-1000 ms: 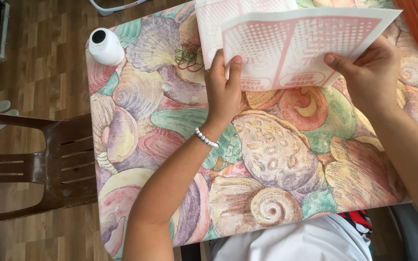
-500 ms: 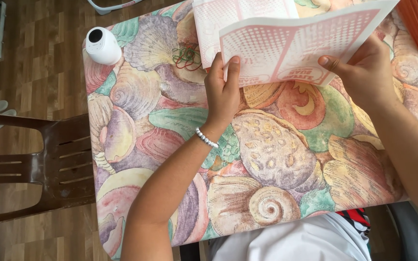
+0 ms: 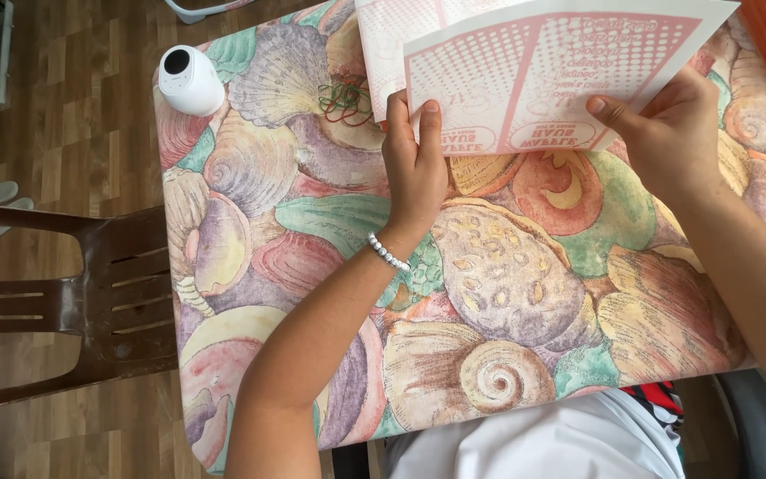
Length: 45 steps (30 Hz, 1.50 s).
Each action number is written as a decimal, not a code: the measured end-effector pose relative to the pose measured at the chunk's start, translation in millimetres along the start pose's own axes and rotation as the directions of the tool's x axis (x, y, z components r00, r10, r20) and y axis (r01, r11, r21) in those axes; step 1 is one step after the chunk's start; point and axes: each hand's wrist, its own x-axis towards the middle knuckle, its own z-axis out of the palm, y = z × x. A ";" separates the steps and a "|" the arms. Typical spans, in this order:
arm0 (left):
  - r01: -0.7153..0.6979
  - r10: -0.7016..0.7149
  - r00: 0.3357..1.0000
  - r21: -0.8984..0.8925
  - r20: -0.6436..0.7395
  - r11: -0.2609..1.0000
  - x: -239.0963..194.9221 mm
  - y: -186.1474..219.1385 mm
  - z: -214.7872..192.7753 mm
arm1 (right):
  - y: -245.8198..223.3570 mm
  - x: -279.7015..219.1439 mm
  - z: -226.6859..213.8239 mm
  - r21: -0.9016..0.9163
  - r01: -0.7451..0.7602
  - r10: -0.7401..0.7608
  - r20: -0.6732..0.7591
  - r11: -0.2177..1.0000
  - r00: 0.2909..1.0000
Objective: Folding printed paper sheets into bags at a table.
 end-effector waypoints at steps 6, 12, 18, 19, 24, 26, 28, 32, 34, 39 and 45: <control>-0.030 0.035 0.997 0.075 -0.063 0.997 -1.5 2.6 2.6 | 11.7 -2.2 0.6 -0.072 -0.033 0.028 -0.070 0.997 0.997; 0.001 0.005 0.997 0.078 -0.074 0.997 -4.5 -3.7 4.7 | 3.7 -2.1 3.4 -0.028 0.017 -0.017 -0.022 0.999 1.000; -0.008 0.015 0.995 0.072 -0.097 0.997 -3.8 0.1 5.2 | 13.4 -3.6 4.4 -0.018 0.006 -0.006 -0.040 1.000 0.999; -0.007 0.014 0.995 0.073 -0.099 0.997 -3.9 -1.5 5.3 | 11.7 -3.8 4.6 -0.018 0.006 -0.006 -0.038 1.000 0.999; -0.014 0.023 0.994 0.090 -0.108 0.996 -4.0 -6.4 6.9 | -4.0 -0.6 5.7 0.107 0.167 -0.169 0.005 0.980 0.986; -0.025 0.034 0.994 0.085 -0.103 0.996 -4.6 -3.8 6.1 | -7.1 2.9 0.5 0.029 0.322 -0.320 -0.067 0.946 0.945; -0.036 0.044 0.994 0.079 -0.102 0.996 -4.0 -1.6 6.9 | -27.4 8.9 -6.4 -0.056 0.465 -0.468 -0.117 0.884 0.876; 0.010 -0.006 0.997 0.055 -0.074 0.998 -5.1 -0.5 5.7 | -88.5 23.6 -0.7 -0.576 0.725 -0.808 0.179 0.377 0.562; 0.023 -0.019 0.998 0.061 -0.062 0.998 -6.6 -1.1 6.1 | -101.3 31.3 8.2 -0.689 0.688 -0.791 0.279 0.229 0.544; -0.049 0.053 0.997 0.059 -0.062 0.997 -9.0 4.6 1.8 | -82.2 54.9 17.4 -0.851 0.523 -0.558 0.409 0.053 0.722; 0.058 -0.059 0.984 0.013 0.170 0.998 -44.4 38.9 -20.6 | -125.8 28.9 -1.6 -0.802 0.586 -0.449 0.483 0.117 0.752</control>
